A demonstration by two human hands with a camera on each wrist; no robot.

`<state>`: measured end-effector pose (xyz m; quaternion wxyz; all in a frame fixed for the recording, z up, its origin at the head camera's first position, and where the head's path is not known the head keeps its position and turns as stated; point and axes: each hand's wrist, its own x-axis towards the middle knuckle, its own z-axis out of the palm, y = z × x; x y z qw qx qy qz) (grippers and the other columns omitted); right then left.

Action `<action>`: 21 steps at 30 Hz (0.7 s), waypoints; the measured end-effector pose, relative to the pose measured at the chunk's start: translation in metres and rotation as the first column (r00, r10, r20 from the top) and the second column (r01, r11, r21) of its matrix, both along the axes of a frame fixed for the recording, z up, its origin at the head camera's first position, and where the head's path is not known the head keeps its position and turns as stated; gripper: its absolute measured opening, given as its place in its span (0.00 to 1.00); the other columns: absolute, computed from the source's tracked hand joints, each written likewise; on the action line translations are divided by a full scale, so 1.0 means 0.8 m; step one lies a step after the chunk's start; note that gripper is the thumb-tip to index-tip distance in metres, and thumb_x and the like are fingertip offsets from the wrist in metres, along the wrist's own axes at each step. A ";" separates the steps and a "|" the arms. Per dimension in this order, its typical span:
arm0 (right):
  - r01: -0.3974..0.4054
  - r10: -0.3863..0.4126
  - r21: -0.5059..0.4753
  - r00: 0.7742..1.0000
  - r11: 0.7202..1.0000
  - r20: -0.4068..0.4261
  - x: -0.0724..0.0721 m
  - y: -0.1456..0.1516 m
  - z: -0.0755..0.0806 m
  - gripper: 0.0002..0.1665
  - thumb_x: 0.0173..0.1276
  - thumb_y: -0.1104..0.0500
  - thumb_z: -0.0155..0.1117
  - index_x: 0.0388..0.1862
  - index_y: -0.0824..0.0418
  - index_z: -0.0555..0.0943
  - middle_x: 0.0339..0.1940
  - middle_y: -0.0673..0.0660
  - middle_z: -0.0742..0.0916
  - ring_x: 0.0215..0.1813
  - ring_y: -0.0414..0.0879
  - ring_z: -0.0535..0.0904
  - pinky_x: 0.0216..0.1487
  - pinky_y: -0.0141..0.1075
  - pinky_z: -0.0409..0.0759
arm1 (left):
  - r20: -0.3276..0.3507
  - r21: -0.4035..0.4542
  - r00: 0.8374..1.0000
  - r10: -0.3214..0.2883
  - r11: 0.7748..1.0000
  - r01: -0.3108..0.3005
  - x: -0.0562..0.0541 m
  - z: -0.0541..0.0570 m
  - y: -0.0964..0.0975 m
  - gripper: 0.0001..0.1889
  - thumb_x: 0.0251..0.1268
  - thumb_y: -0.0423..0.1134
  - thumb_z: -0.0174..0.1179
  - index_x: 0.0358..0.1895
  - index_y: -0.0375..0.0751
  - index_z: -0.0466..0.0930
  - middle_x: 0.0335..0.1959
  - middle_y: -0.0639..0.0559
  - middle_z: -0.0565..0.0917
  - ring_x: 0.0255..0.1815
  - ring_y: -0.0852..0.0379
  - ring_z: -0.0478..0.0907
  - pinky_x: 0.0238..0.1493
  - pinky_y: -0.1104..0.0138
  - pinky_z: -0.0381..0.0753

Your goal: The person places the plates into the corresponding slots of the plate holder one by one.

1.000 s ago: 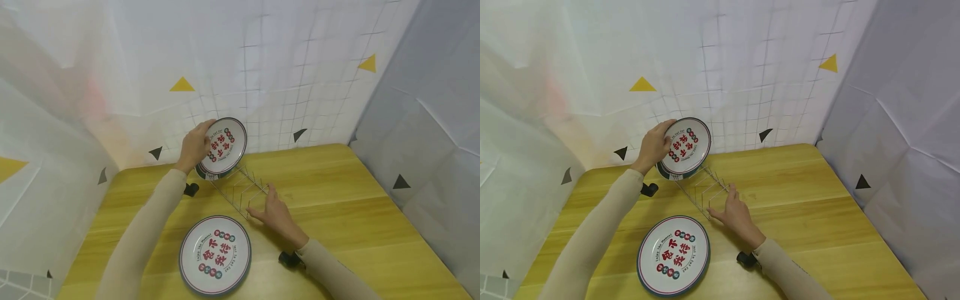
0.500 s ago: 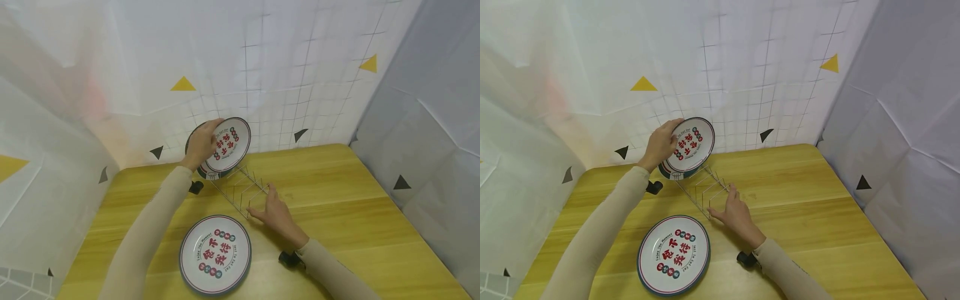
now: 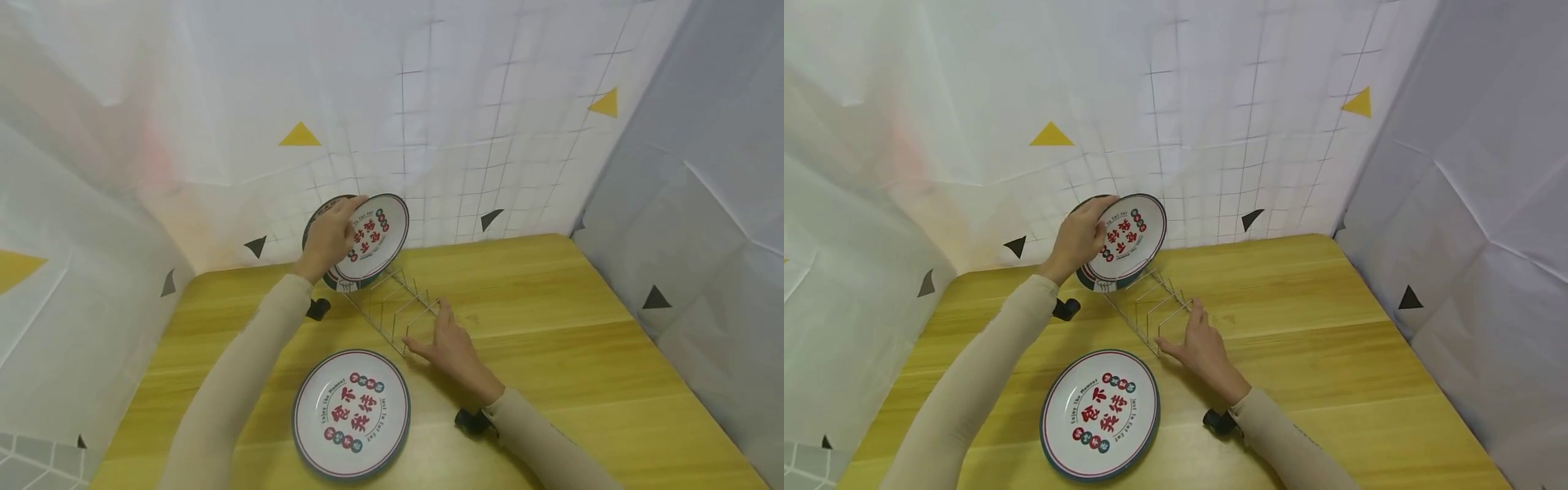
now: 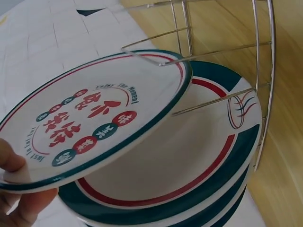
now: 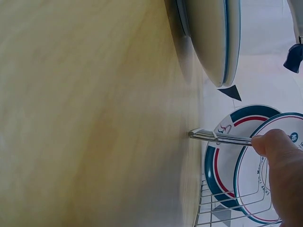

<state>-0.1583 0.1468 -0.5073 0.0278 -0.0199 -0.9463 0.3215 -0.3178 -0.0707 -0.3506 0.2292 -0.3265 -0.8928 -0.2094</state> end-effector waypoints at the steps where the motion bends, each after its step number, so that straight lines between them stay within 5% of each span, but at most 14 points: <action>1: 0.003 -0.003 -0.004 1.000 1.000 0.001 0.000 0.000 0.000 0.73 0.53 0.28 0.68 0.77 0.69 0.42 0.65 0.76 0.71 0.19 0.48 0.72 0.19 0.35 0.71 | -0.006 -0.006 1.000 -0.005 1.000 0.004 0.001 0.000 0.001 0.31 0.64 0.24 0.50 0.70 0.49 0.66 0.53 0.45 0.81 0.19 0.55 0.66 0.23 0.64 0.71; 4: 0.006 -0.006 -0.008 1.000 1.000 0.003 0.000 0.000 0.000 0.73 0.53 0.28 0.68 0.77 0.69 0.42 0.66 0.76 0.71 0.20 0.48 0.72 0.20 0.35 0.72 | -0.030 -0.007 0.999 -0.013 1.000 0.012 0.004 -0.002 0.003 0.31 0.63 0.23 0.50 0.70 0.48 0.67 0.51 0.45 0.82 0.24 0.52 0.73 0.27 0.62 0.74; 11: 0.006 -0.007 -0.013 1.000 1.000 -0.007 0.001 -0.001 -0.003 0.73 0.52 0.28 0.69 0.77 0.69 0.43 0.64 0.77 0.72 0.21 0.49 0.73 0.22 0.35 0.73 | 0.002 -0.010 0.999 -0.042 0.999 0.042 0.007 -0.012 -0.002 0.29 0.65 0.23 0.50 0.69 0.45 0.69 0.64 0.45 0.77 0.23 0.51 0.73 0.31 0.59 0.76; 21: 0.016 -0.016 -0.007 1.000 1.000 -0.022 0.002 -0.001 -0.001 0.71 0.53 0.30 0.70 0.77 0.69 0.44 0.66 0.77 0.71 0.24 0.51 0.76 0.27 0.40 0.78 | 0.122 0.024 0.990 -0.067 0.998 0.065 -0.008 -0.028 -0.012 0.29 0.66 0.24 0.52 0.69 0.47 0.70 0.65 0.47 0.77 0.46 0.49 0.81 0.45 0.58 0.81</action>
